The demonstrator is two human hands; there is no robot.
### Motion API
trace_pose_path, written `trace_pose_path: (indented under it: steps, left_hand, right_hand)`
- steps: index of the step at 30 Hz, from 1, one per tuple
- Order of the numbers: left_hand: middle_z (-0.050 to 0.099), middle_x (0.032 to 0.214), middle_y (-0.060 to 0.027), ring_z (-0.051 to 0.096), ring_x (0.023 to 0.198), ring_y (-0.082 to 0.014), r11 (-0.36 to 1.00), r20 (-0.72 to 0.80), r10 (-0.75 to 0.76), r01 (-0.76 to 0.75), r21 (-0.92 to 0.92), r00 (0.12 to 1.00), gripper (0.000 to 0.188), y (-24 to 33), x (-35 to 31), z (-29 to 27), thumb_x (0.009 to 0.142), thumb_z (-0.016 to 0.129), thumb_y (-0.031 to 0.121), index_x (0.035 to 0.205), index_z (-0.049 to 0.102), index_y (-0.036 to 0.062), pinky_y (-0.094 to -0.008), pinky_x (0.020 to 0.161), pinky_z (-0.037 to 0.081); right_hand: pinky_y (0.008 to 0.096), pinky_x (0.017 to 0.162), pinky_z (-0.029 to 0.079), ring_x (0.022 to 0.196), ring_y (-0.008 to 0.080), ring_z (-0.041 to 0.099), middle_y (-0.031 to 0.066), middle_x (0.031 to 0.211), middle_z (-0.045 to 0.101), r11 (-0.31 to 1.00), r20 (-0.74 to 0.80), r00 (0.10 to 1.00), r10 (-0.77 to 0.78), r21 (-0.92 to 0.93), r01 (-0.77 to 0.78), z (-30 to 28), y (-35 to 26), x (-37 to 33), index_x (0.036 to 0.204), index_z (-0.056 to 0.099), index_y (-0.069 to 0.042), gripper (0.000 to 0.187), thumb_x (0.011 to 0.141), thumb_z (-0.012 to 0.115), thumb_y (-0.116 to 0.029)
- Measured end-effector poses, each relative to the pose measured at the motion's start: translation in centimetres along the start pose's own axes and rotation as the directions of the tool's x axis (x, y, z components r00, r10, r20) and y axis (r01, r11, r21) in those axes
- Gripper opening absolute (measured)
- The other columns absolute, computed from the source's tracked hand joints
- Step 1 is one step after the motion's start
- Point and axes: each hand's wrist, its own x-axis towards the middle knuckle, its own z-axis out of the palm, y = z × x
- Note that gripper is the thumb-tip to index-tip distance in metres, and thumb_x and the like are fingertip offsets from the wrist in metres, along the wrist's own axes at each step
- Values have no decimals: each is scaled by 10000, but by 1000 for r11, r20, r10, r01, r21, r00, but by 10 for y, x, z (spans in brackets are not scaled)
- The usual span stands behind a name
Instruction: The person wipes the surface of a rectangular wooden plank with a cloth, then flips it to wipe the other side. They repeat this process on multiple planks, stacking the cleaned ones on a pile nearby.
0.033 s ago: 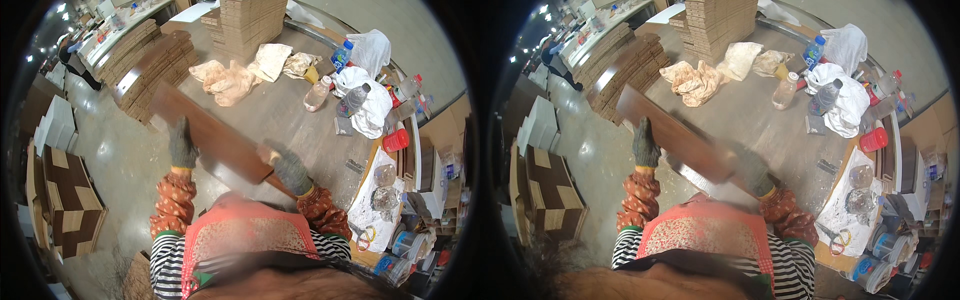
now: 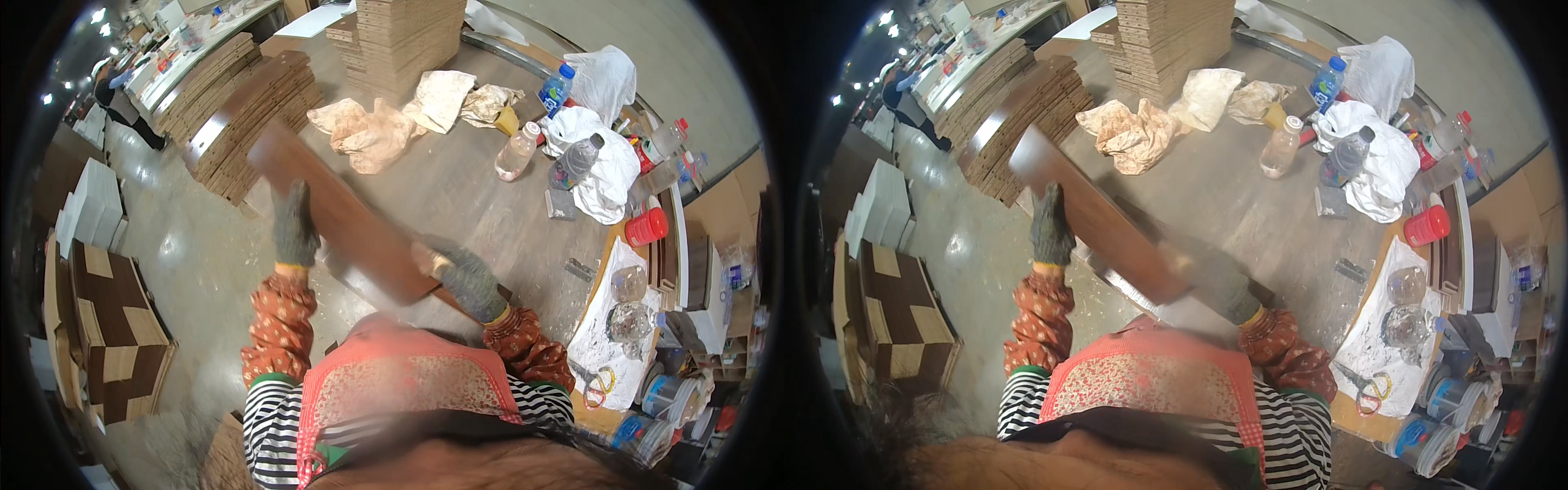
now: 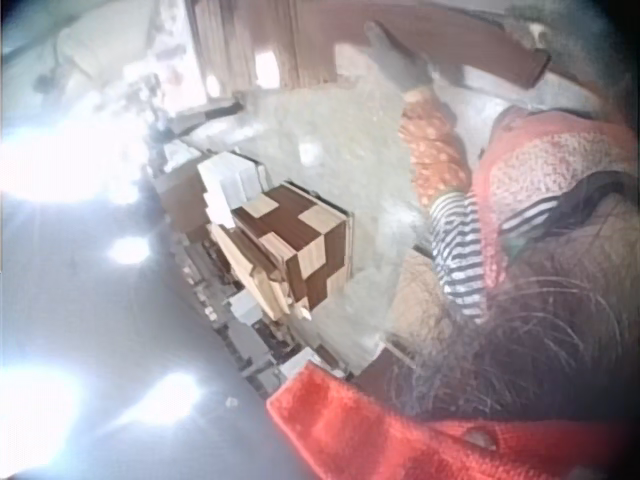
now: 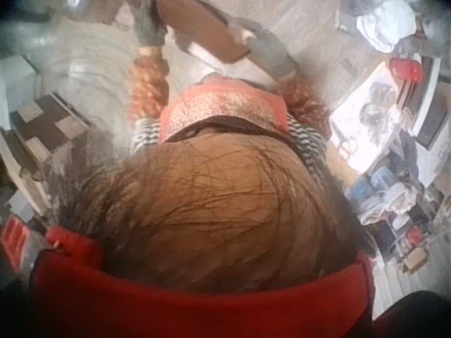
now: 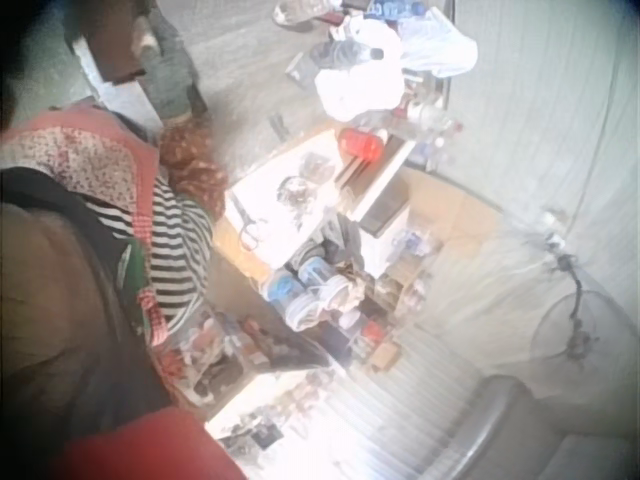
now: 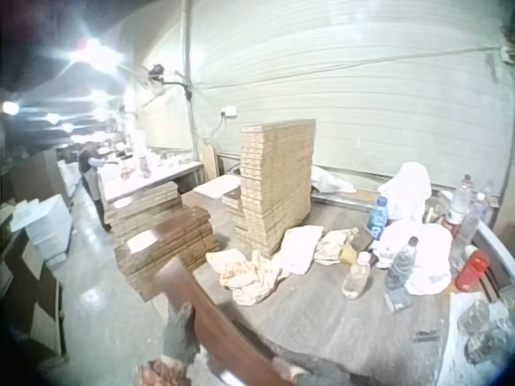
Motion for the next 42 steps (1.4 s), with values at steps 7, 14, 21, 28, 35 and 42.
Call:
trace_pose_path:
  steps: [7,14,21,28,35,42]
  left_hand:
    - [562,1327,-122,552,1167,-189,498,730,-215,716,-489,649,642,44,75,38,879,672,82,1463,414,14,-324,990,471]
    - [621,1273,-105,595,1114,-167,818,912,124,481,-316,390,719,86,56,129,828,746,153,1461,433,24,-303,945,498]
    - [533,1330,-232,486,1250,-409,894,819,354,-422,-154,451,776,99,26,144,757,769,413,1424,493,130,-511,1100,344]
    - [392,1445,-278,397,1317,-494,897,875,159,-437,65,456,976,74,-15,22,652,853,408,1475,396,154,-555,1086,354]
    - [483,1346,-263,537,1133,-459,868,785,85,-432,245,614,752,76,-47,11,752,709,251,1451,445,165,-537,892,467]
    - [519,1399,-202,497,1265,-414,992,876,-93,-35,124,474,917,68,-30,-8,592,754,116,1454,442,105,-471,1063,423]
  right_hand:
    - [346,1042,428,1224,224,539,141,1341,571,796,-45,979,-197,-591,133,-2,-18,-21,1405,490,-21,560,913,679,-212]
    - [335,928,481,1069,215,588,124,1294,588,929,-559,807,-190,-368,-37,-24,-10,-63,1364,532,-14,474,918,629,-144]
    - [302,783,519,923,157,584,97,1211,582,925,-652,717,-247,-378,-25,-34,4,-77,1371,529,-40,480,921,648,-156]
    - [351,997,462,1166,226,583,149,1299,603,924,-699,697,-161,-355,-142,-38,15,-73,1369,529,-16,479,928,624,-176]
    - [460,1057,403,1219,287,560,107,1330,586,254,-41,944,-327,-966,46,0,33,-15,1350,550,-127,492,896,618,-303]
    - [425,828,496,957,272,595,34,1079,620,-46,232,827,-513,-969,243,28,28,14,1056,652,-172,251,830,654,-279]
